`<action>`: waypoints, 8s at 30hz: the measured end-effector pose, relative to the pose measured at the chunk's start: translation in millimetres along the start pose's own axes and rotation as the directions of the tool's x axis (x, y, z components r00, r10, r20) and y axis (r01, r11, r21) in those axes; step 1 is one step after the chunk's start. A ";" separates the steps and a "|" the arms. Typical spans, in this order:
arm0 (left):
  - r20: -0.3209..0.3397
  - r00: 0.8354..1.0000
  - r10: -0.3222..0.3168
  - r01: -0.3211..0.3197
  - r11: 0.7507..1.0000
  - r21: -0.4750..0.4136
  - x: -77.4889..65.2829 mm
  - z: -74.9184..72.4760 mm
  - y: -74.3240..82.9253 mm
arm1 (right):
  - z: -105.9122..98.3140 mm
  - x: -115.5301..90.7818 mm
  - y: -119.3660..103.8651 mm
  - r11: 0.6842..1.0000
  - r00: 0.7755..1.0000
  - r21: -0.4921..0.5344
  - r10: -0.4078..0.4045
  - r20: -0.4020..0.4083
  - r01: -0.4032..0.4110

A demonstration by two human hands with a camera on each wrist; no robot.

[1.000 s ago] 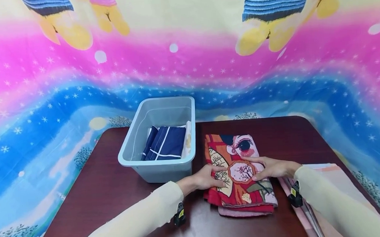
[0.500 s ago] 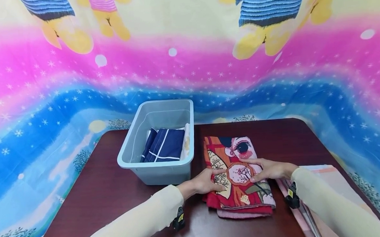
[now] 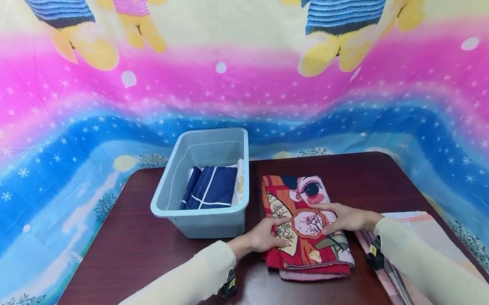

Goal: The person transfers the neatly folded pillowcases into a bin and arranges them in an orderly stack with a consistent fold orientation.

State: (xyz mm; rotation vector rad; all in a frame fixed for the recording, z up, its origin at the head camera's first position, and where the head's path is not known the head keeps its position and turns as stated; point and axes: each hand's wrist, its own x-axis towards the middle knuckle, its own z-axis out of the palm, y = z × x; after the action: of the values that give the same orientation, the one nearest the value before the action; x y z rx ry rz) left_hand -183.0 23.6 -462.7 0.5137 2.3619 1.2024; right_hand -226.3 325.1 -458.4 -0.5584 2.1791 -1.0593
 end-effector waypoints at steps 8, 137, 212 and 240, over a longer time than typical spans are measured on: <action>-0.061 0.998 0.013 -0.013 1.000 0.005 -1.2 4.6 -2.8 | 2.3 -5.5 -3.4 0.999 1.000 0.050 0.018 -0.024 -0.016; -0.127 0.980 0.155 -0.167 0.982 -0.092 -119.8 -232.5 97.5 | -27.5 16.7 -255.8 0.958 0.925 0.046 -0.259 -0.277 0.282; -0.152 0.987 0.053 -0.014 0.969 0.248 -96.3 -278.2 -0.1 | 18.7 137.0 -256.3 0.960 0.921 -0.177 -0.261 -0.288 0.217; -0.149 0.988 -0.024 0.084 0.908 0.411 -87.5 -268.0 0.4 | 19.2 142.7 -258.7 0.934 0.948 -0.319 -0.235 -0.214 0.160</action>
State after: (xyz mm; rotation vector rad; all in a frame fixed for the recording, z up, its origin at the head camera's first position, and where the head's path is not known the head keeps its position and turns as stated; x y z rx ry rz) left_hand -253.4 -197.6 -302.7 0.5037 2.7511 0.7243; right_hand -288.9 76.4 -310.4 -0.8373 2.5724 -0.9489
